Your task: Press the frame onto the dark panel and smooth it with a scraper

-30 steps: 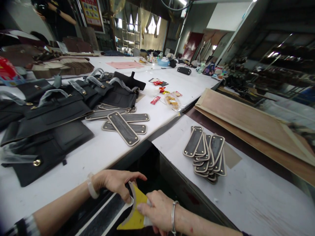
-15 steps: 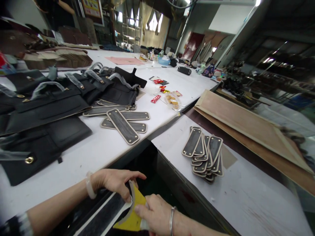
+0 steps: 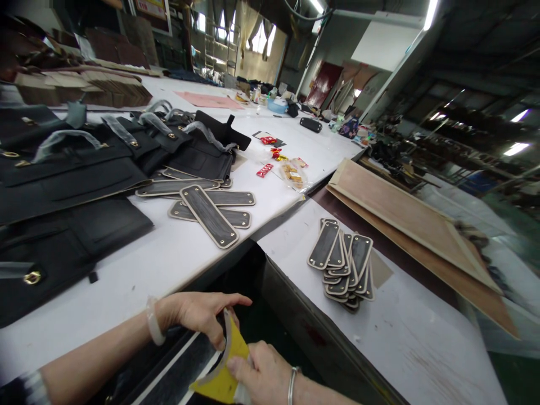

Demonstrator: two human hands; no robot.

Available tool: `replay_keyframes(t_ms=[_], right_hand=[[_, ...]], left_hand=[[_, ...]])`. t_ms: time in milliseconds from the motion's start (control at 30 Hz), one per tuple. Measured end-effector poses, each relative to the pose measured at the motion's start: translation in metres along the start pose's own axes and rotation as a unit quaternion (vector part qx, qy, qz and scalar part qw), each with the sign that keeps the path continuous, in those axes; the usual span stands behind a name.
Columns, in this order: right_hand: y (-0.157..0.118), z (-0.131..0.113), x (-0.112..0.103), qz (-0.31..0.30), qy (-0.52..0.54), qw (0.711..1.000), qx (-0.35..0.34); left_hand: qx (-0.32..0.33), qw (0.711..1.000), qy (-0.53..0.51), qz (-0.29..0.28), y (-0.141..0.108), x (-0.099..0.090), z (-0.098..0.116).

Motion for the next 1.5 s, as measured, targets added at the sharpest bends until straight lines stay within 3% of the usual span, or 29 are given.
replay_keyframes(t_ms=[133,267,433,633,800,933,1100,1300,1500], right_hand=[[0.005,0.004,0.003,0.010,0.020,0.999,-0.025],[0.011,0.001,0.009,0.016,0.053,0.998,-0.001],[0.021,-0.008,0.020,0.039,0.085,0.996,0.007],[0.033,-0.012,0.044,0.043,0.137,0.990,0.010],[0.026,0.006,0.059,0.018,0.203,0.979,0.003],[0.002,0.026,0.037,0.086,0.258,0.961,-0.043],[-0.013,0.020,-0.012,0.268,0.316,0.901,-0.126],[0.015,-0.008,-0.009,0.247,0.243,0.921,-0.179],[0.023,0.006,-0.008,0.258,0.235,0.918,-0.188]], left_hand=[[0.023,0.999,-0.044,0.010,-0.001,0.001,0.005],[0.068,0.991,-0.115,0.002,-0.007,0.003,0.018],[0.105,0.979,-0.172,0.037,-0.023,0.001,0.031],[0.068,0.975,-0.106,0.182,-0.056,-0.005,0.030],[0.038,0.953,-0.119,0.274,-0.092,0.008,0.011],[0.049,0.942,-0.080,0.322,-0.107,0.025,0.009],[0.069,0.942,-0.066,0.321,-0.102,0.037,0.024],[0.030,0.945,-0.031,0.325,-0.102,0.035,0.024],[-0.026,0.941,0.032,0.336,-0.100,0.031,0.008]])
Point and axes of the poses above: each hand's wrist, its own y-axis towards the middle knuckle, its own x-axis out of the palm, z = x × y, the point moved 10 cm from there along y, towards the middle knuckle, and after that the axes turned 12 degrees about -z, right-handed, at the moved point
